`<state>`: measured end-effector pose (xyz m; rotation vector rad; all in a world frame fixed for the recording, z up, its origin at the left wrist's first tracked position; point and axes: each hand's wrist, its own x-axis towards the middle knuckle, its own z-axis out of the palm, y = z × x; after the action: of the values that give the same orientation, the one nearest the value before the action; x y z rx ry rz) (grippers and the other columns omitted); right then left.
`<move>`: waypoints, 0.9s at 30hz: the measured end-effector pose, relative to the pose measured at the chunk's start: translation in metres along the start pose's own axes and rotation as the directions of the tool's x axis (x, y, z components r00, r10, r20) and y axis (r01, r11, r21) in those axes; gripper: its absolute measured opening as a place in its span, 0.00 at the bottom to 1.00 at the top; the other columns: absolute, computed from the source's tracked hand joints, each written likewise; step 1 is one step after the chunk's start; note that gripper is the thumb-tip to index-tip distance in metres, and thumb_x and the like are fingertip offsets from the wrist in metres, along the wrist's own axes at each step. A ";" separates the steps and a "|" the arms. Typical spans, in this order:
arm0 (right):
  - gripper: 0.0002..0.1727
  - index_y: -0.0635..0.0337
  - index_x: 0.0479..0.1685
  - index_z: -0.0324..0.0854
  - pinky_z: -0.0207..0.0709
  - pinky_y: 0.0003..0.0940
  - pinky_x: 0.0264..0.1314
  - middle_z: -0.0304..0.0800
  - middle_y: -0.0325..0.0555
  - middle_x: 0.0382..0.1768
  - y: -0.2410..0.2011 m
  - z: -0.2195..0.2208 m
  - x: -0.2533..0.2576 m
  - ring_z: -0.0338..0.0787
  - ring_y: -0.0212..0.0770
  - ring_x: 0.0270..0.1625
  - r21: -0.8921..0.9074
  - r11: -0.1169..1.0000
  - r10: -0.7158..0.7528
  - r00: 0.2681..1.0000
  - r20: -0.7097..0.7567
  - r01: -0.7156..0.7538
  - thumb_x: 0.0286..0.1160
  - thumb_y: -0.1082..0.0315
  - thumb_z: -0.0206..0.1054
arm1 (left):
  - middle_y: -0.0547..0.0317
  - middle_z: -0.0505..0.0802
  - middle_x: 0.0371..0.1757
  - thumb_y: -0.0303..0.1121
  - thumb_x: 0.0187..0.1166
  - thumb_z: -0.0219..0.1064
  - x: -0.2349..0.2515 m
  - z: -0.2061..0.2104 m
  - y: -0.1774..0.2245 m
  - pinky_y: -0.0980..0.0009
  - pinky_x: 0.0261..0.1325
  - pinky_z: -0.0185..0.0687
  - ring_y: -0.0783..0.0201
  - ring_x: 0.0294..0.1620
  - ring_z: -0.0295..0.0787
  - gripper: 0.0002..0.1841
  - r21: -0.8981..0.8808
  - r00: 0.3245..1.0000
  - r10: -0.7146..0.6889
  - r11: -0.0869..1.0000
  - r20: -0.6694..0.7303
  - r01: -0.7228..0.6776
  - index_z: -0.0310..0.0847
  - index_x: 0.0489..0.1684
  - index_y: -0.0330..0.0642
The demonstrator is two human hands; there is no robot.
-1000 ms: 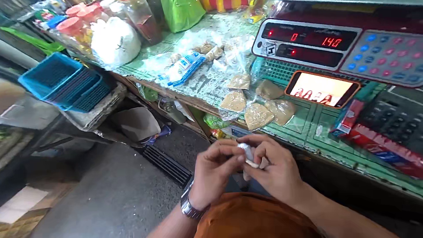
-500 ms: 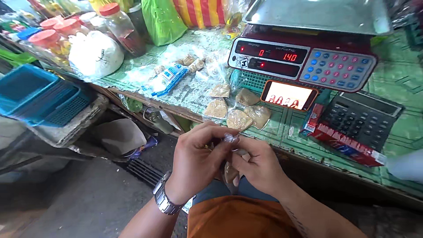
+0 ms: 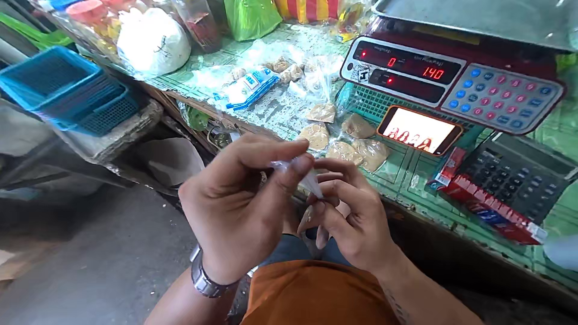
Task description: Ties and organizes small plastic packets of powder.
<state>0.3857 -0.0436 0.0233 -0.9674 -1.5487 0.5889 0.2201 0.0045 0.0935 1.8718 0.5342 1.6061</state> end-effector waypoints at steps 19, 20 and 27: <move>0.21 0.63 0.46 0.85 0.81 0.17 0.36 0.89 0.39 0.35 0.011 0.008 -0.021 0.85 0.22 0.34 0.001 0.998 0.067 0.993 0.096 -0.067 0.85 0.50 0.66 | 0.61 0.95 0.39 0.23 0.79 0.71 0.008 -0.017 -0.025 0.78 0.29 0.89 0.72 0.27 0.89 0.05 -0.145 0.961 -0.256 0.960 -0.107 0.240 0.88 0.47 0.40; 0.23 0.62 0.44 0.85 0.81 0.19 0.35 0.88 0.39 0.34 0.012 0.008 -0.023 0.85 0.23 0.33 -0.037 0.997 0.069 0.994 0.080 -0.066 0.83 0.47 0.66 | 0.62 0.95 0.38 0.24 0.79 0.71 0.008 -0.019 -0.027 0.77 0.28 0.89 0.72 0.26 0.89 0.05 -0.136 0.955 -0.273 0.957 -0.119 0.257 0.89 0.47 0.41; 0.28 0.59 0.42 0.85 0.84 0.34 0.30 0.87 0.41 0.27 0.014 -0.013 -0.007 0.87 0.33 0.28 -0.331 0.939 0.117 0.991 0.060 -0.091 0.77 0.38 0.68 | 0.65 0.94 0.32 0.23 0.77 0.71 0.029 -0.013 -0.041 0.77 0.27 0.89 0.73 0.23 0.88 0.05 -0.126 0.952 -0.256 0.963 -0.166 0.237 0.89 0.45 0.42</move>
<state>0.4020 -0.0441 0.0108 -1.2977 -1.7078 0.4536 0.2161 0.0560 0.0886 1.5245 0.7176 1.6105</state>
